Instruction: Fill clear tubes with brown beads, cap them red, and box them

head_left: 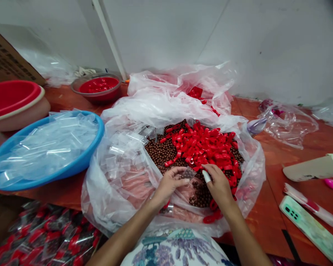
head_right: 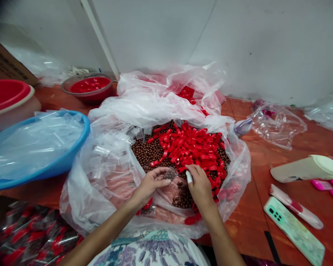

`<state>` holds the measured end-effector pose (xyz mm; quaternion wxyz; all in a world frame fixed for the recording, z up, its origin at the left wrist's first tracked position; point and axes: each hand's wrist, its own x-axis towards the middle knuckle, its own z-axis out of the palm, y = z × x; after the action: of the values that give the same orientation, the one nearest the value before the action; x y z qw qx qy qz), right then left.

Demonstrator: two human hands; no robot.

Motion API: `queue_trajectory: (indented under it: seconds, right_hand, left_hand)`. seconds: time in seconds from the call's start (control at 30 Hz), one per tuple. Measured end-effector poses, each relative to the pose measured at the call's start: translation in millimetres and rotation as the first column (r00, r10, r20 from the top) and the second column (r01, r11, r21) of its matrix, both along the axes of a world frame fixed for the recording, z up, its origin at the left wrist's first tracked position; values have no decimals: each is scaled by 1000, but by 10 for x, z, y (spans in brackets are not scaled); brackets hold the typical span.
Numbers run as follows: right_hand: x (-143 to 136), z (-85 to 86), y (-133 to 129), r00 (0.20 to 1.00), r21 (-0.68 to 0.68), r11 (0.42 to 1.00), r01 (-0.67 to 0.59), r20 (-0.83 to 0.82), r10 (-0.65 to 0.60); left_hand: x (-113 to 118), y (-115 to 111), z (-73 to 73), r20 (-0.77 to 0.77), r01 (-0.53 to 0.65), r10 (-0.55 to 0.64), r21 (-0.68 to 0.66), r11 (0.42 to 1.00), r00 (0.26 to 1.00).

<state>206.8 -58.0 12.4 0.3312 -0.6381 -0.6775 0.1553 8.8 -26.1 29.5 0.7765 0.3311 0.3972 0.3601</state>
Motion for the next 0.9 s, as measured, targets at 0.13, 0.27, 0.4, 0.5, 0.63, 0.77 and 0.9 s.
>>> queue_trajectory:
  seconds: [0.13,0.27,0.4,0.5,0.63,0.77,0.9]
  right_hand:
    - [-44,30,89,1000,8,1000,-7,12,7]
    - [-79,65,160,997,-1,999,-36,71,36]
    - [-116,87,211,944,-64,993,-99,309,114]
    - [-134,93,218,863,-97,988,-123,481,155]
    - [-108,87,201,854,-79,992,-95,505,122]
    - [-82,99,144,965,13,998,-67,254,61]
    - [-129,132,22,985,-71,997,29,-168,-40]
  left_hand:
    - [-35,6,-53,23,-31,32,-26,999,999]
    - [-51,10,-50,42,-56,59,-59,997,997]
    - [-77,-18,52,122,-45,55,-84,995,991]
    - [-121,-35,93,171,-57,81,-139,989,982]
    - [-178,-44,42,143,-128,156,-188,974,977]
    - [-176,-55,-29,130,-124,148,-174,977,981]
    - [-130,-72,-85,102,-50,61,-111,993,993]
